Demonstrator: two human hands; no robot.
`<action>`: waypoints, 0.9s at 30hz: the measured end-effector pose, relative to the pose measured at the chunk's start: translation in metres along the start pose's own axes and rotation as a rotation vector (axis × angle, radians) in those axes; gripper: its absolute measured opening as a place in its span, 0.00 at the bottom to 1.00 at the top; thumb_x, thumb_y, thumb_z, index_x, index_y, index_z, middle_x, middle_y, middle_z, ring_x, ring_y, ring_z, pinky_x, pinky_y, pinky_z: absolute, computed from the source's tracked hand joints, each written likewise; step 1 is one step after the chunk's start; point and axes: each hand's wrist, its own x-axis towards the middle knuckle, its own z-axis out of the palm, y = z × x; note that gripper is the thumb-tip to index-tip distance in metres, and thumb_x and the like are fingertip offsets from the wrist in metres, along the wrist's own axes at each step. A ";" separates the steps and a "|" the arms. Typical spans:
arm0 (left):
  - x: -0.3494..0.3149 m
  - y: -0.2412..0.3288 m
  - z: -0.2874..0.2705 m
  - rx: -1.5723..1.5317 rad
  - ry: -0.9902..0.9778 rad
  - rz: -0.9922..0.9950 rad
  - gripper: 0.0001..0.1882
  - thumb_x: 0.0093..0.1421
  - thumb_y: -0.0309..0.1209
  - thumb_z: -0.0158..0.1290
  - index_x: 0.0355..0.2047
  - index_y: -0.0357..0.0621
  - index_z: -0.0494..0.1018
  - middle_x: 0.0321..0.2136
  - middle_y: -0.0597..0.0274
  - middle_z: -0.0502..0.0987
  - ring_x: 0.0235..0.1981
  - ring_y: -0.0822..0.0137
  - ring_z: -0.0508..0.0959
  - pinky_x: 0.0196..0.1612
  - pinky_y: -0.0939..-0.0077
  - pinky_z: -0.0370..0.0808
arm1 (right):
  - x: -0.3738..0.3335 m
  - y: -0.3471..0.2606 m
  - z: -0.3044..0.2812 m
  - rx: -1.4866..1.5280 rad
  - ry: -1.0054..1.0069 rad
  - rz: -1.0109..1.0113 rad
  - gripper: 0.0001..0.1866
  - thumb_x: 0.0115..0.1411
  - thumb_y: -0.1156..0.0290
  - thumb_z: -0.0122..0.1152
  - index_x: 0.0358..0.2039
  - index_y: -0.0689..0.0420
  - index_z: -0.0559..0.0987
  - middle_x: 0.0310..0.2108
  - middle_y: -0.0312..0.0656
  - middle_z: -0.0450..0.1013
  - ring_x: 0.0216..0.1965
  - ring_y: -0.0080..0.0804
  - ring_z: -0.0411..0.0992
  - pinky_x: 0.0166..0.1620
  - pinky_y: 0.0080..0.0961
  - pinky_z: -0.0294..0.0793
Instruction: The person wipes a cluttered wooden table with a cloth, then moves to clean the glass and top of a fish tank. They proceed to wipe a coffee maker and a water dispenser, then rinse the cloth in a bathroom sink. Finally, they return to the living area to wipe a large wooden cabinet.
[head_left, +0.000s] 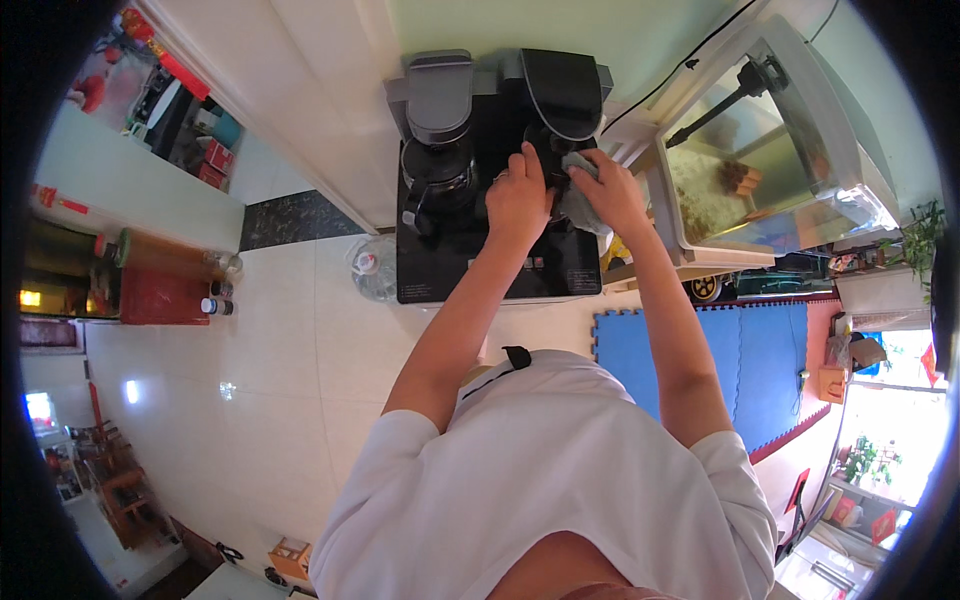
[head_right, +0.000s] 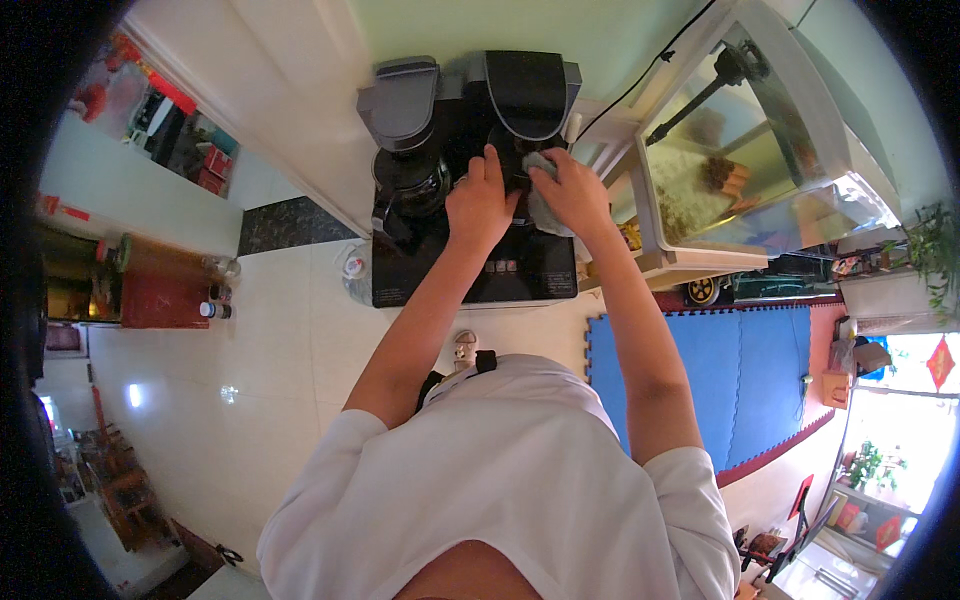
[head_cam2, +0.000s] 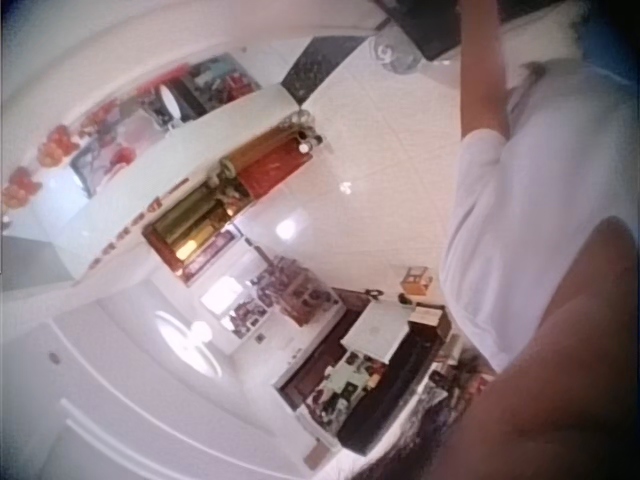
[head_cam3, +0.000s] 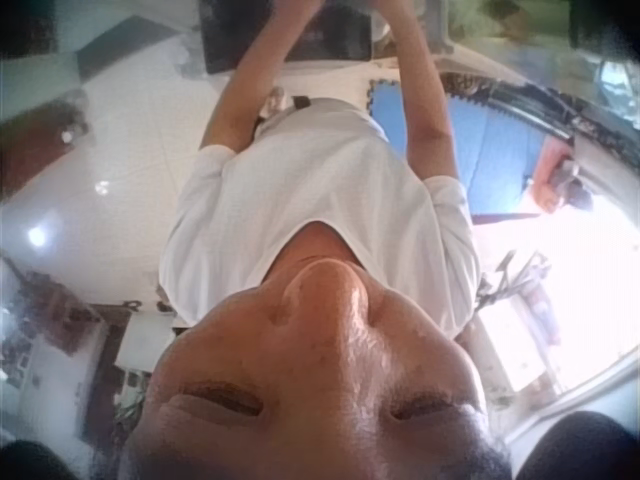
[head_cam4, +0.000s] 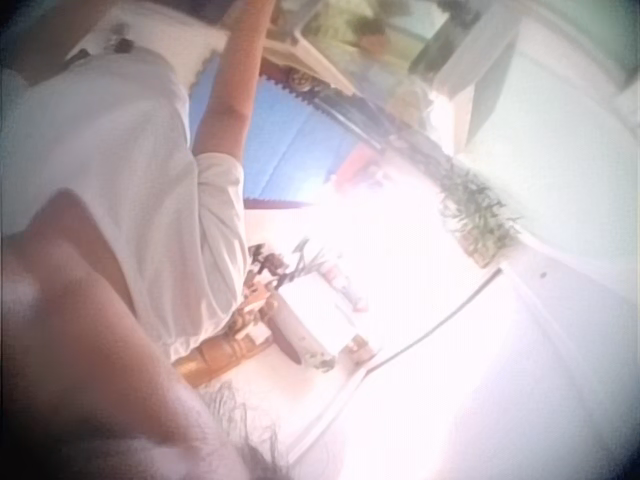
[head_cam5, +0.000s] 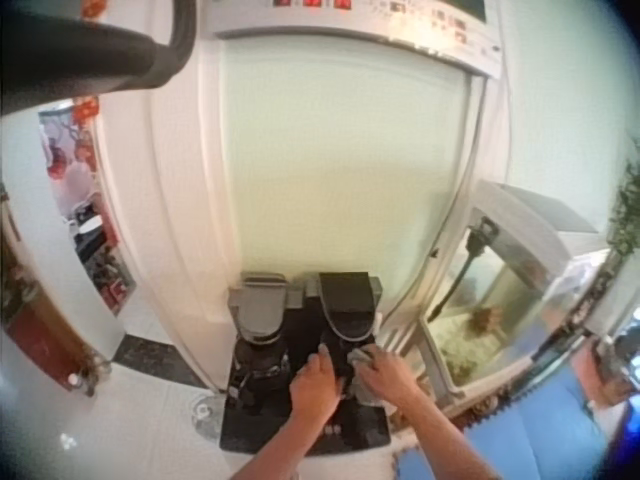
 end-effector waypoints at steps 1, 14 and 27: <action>0.000 0.000 0.000 0.006 0.003 -0.004 0.43 0.46 0.39 0.66 0.59 0.34 0.63 0.38 0.56 0.69 0.29 0.61 0.79 0.26 0.72 0.78 | 0.003 -0.002 0.001 0.036 -0.012 -0.019 0.22 0.60 0.53 0.57 0.51 0.52 0.76 0.40 0.55 0.77 0.44 0.58 0.74 0.45 0.47 0.72; -0.005 -0.002 0.005 -0.002 0.040 0.009 0.42 0.47 0.38 0.66 0.60 0.34 0.63 0.39 0.54 0.70 0.26 0.61 0.79 0.26 0.71 0.77 | -0.012 -0.022 -0.014 -0.292 -0.116 -0.018 0.31 0.54 0.53 0.62 0.59 0.44 0.71 0.37 0.53 0.78 0.41 0.56 0.75 0.44 0.47 0.74; -0.003 -0.002 0.008 0.047 0.007 0.018 0.39 0.48 0.30 0.61 0.61 0.31 0.60 0.39 0.52 0.69 0.31 0.58 0.80 0.30 0.71 0.78 | 0.022 -0.008 0.000 0.094 -0.392 0.057 0.29 0.57 0.60 0.58 0.59 0.58 0.71 0.47 0.54 0.76 0.47 0.42 0.75 0.52 0.32 0.71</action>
